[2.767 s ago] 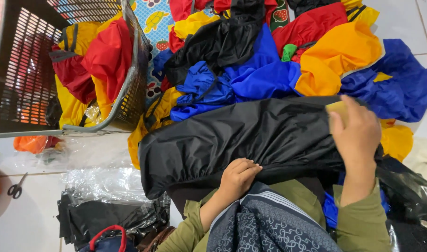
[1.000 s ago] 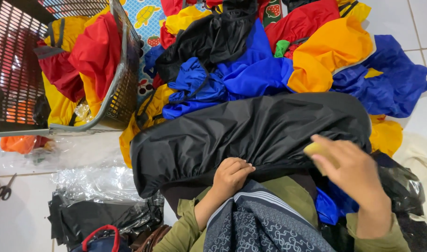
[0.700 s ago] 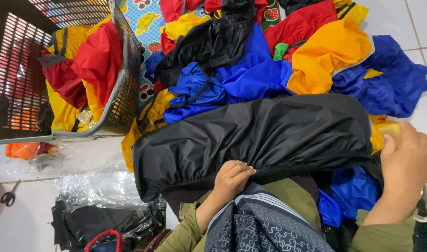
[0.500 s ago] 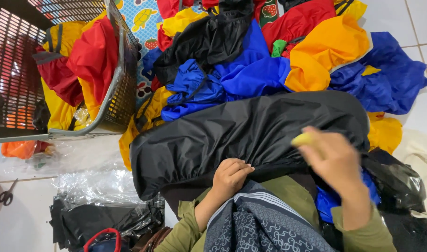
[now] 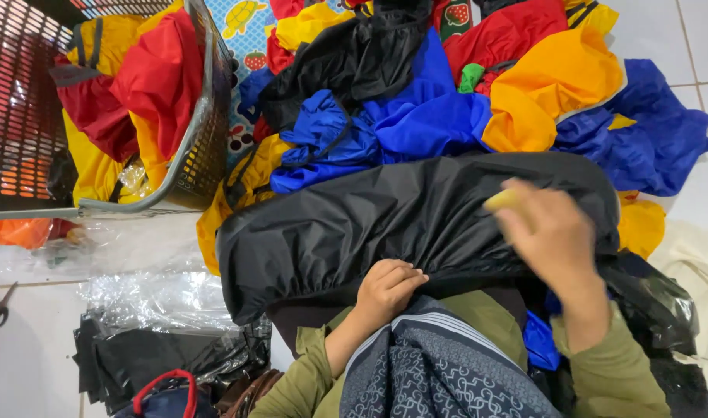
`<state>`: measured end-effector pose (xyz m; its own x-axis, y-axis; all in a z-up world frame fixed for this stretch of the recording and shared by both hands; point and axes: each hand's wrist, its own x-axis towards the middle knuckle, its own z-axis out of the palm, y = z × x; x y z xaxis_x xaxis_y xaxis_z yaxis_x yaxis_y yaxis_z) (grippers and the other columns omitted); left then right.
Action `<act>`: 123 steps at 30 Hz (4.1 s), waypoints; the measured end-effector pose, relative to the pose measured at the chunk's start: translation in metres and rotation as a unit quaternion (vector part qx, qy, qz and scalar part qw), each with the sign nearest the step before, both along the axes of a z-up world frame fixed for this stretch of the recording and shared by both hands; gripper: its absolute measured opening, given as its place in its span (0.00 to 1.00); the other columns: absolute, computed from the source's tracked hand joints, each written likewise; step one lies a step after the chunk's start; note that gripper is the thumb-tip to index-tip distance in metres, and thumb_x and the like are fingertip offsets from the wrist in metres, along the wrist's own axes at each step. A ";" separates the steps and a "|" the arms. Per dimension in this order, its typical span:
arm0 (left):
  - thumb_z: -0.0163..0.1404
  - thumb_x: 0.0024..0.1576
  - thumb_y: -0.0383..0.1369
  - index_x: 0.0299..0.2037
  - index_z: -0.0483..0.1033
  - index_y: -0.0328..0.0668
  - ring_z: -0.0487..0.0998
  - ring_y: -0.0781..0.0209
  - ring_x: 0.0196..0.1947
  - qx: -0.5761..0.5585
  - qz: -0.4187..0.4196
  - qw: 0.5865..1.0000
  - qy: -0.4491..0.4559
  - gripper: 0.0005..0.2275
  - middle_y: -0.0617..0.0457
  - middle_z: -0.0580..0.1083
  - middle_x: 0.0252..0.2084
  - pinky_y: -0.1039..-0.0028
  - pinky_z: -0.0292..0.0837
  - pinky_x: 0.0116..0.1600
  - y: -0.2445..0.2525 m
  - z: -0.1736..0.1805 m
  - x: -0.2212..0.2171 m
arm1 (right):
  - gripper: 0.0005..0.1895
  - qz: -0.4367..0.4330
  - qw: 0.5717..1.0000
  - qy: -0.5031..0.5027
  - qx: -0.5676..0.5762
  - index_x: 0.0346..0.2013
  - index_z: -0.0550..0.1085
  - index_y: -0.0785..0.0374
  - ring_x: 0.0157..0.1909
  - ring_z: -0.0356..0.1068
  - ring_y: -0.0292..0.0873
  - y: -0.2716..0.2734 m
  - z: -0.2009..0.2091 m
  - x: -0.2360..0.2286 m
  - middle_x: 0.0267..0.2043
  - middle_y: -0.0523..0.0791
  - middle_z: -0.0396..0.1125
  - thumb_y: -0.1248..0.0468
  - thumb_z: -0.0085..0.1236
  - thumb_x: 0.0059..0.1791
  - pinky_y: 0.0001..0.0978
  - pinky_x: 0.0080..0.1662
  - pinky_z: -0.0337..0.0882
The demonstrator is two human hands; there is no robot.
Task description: Folding a fabric cover and placing it into a plastic bag
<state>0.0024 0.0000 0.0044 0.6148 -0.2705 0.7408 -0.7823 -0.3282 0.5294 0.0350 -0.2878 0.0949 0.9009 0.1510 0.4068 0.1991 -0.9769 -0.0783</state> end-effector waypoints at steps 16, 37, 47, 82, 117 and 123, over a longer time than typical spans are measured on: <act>0.46 0.67 0.31 0.36 0.83 0.45 0.82 0.55 0.37 -0.006 -0.001 1.000 0.001 0.12 0.55 0.79 0.34 0.68 0.78 0.43 -0.001 -0.006 -0.004 | 0.23 -0.008 0.989 -0.041 -0.142 0.61 0.76 0.48 0.45 0.73 0.44 0.002 -0.013 0.036 0.38 0.41 0.70 0.47 0.60 0.53 0.33 0.46 0.76; 0.50 0.66 0.29 0.35 0.84 0.44 0.83 0.55 0.36 -0.005 -0.001 1.000 0.006 0.10 0.55 0.80 0.33 0.68 0.80 0.43 -0.002 0.000 -0.004 | 0.14 0.297 0.941 0.137 0.083 0.43 0.75 0.52 0.38 0.73 0.52 0.101 -0.040 0.053 0.31 0.46 0.71 0.52 0.61 0.47 0.45 0.37 0.76; 0.48 0.67 0.30 0.36 0.84 0.44 0.84 0.54 0.38 -0.008 -0.008 1.000 0.009 0.10 0.55 0.80 0.34 0.67 0.80 0.43 -0.002 0.003 -0.006 | 0.18 0.084 0.985 0.082 -0.130 0.51 0.70 0.44 0.39 0.72 0.44 0.037 -0.114 0.153 0.33 0.38 0.66 0.49 0.58 0.48 0.39 0.33 0.76; 0.50 0.66 0.30 0.43 0.84 0.43 0.82 0.52 0.44 0.029 0.047 0.998 0.002 0.08 0.54 0.81 0.40 0.61 0.78 0.54 0.016 -0.026 -0.012 | 0.22 0.053 0.972 0.178 0.142 0.59 0.71 0.43 0.46 0.76 0.54 0.096 -0.180 0.213 0.43 0.46 0.74 0.45 0.59 0.52 0.47 0.43 0.77; 0.53 0.60 0.51 0.42 0.83 0.54 0.78 0.55 0.44 0.081 0.241 0.963 -0.083 0.14 0.60 0.78 0.40 0.58 0.60 0.59 0.074 -0.103 -0.014 | 0.12 0.487 0.859 -0.052 0.149 0.49 0.73 0.46 0.31 0.66 0.39 0.329 -0.094 0.072 0.29 0.37 0.61 0.50 0.48 0.55 0.28 0.34 0.71; 0.56 0.59 0.50 0.46 0.84 0.55 0.80 0.59 0.47 0.091 0.235 0.966 -0.059 0.15 0.63 0.81 0.44 0.60 0.62 0.60 0.071 -0.063 -0.012 | 0.15 0.274 0.960 -0.032 0.057 0.44 0.73 0.48 0.36 0.70 0.46 0.285 -0.150 0.178 0.31 0.39 0.64 0.49 0.59 0.47 0.39 0.34 0.72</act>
<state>-0.0093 0.0711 -0.0589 0.6158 -0.1142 0.7796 -0.5758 -0.7406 0.3464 0.2131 -0.0033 -0.0551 0.6720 0.5464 0.4999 0.6880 -0.7103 -0.1486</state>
